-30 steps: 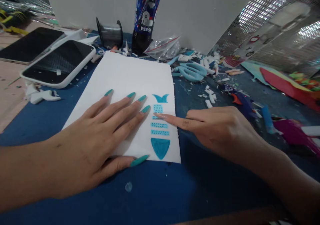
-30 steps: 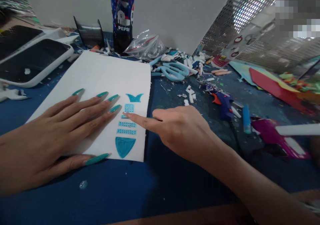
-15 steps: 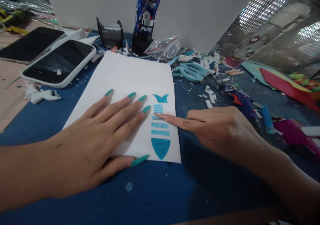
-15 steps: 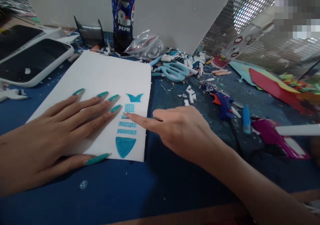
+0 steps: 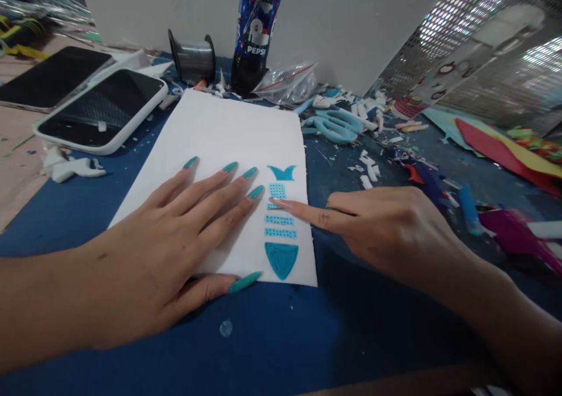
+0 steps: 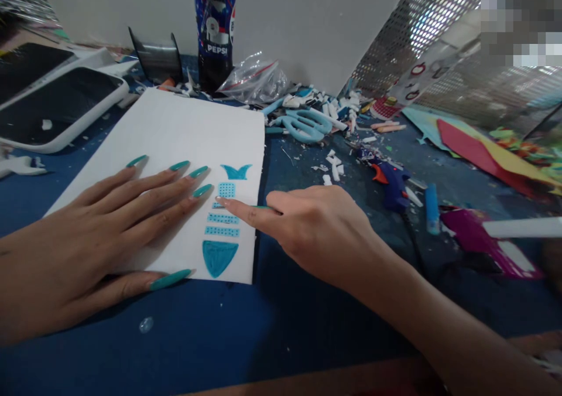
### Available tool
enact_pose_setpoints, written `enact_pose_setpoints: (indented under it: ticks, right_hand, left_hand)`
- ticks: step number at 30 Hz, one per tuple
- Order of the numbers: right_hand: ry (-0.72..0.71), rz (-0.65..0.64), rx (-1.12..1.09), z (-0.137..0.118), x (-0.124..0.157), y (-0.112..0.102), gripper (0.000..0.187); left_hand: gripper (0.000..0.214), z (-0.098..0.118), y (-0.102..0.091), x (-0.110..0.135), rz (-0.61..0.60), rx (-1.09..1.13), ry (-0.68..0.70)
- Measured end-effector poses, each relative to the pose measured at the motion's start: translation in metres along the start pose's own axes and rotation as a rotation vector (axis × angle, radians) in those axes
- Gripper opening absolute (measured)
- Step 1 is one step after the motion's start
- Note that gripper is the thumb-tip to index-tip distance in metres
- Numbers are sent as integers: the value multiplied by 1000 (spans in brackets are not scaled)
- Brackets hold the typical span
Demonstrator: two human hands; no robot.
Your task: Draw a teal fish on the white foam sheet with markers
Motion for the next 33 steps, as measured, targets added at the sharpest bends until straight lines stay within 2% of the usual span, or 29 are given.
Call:
enact_pose_setpoints:
  ticks: [5, 18, 23, 28, 33]
  right_hand:
    - [3, -35, 19, 0, 1, 1, 52]
    - [-25, 4, 63, -2, -4, 1, 56]
    - [-32, -70, 30, -2, -7, -1, 55]
    - [-51, -22, 58, -3, -5, 5, 53]
    - [-46, -57, 91, -5, -8, 4, 57]
  left_hand:
    - [78, 0, -1, 1, 2, 16, -18]
    - [74, -1, 1, 1, -32, -8, -6]
    - [76, -1, -1, 1, -32, -2, 11]
    - [73, -1, -2, 0, -42, 0, 0]
    - [72, -1, 0, 1, -26, 16, 11]
Point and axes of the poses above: each hand's wrist, its own x-axis away from the middle knuckle, its own y-axis out of the palm, z = x × y, the point moved 2 cm from there along -x, towards the middle knuckle, and after that the axes turned 3 degrees about -z, right-handed, at the moved point
